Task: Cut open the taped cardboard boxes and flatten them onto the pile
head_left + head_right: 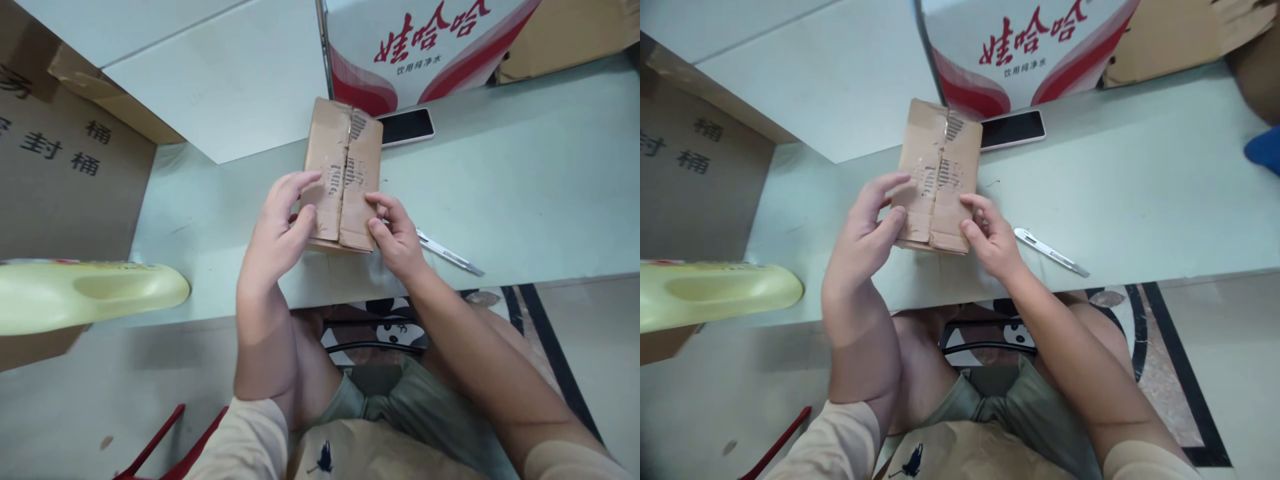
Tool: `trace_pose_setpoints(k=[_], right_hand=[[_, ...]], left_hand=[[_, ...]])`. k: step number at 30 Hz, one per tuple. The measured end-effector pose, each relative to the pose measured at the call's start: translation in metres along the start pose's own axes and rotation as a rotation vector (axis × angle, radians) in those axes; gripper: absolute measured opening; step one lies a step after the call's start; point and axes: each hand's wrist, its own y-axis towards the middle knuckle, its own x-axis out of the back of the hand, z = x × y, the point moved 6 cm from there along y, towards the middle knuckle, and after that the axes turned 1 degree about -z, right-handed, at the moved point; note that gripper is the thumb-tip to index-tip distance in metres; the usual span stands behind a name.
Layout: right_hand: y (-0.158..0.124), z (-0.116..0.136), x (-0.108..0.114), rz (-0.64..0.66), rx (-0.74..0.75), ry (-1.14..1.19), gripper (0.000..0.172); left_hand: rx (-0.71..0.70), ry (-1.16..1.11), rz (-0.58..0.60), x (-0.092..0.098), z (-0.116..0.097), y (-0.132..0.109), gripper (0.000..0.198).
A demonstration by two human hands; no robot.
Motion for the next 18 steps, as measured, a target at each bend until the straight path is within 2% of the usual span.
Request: trace_pose_setpoints(k=[2, 5, 9, 11, 14, 16, 18], right_hand=[[-0.001, -0.001, -0.002, 0.016, -0.008, 0.018, 0.04], [-0.002, -0.001, -0.004, 0.016, -0.009, 0.051, 0.041], [-0.001, 0.0, -0.004, 0.019, -0.032, 0.017, 0.039], [-0.001, -0.001, -0.006, 0.065, -0.061, 0.076, 0.045], [-0.001, -0.012, -0.01, 0.134, -0.174, 0.291, 0.06], [-0.001, -0.025, -0.01, 0.106, -0.276, 0.341, 0.058], [-0.004, -0.04, -0.009, 0.056, -0.391, 0.248, 0.05]], left_hand=[[-0.044, 0.048, 0.044, -0.005, -0.003, -0.001, 0.039], [-0.027, 0.072, 0.076, -0.012, -0.004, -0.003, 0.033], [-0.017, 0.052, 0.076, -0.015, -0.002, -0.004, 0.042], [0.003, 0.036, 0.059, -0.011, 0.005, -0.003, 0.044], [0.072, -0.031, 0.032, -0.002, 0.024, 0.002, 0.044], [0.151, -0.122, 0.015, 0.004, 0.039, 0.005, 0.045], [0.229, -0.247, -0.004, 0.007, 0.051, 0.007, 0.047]])
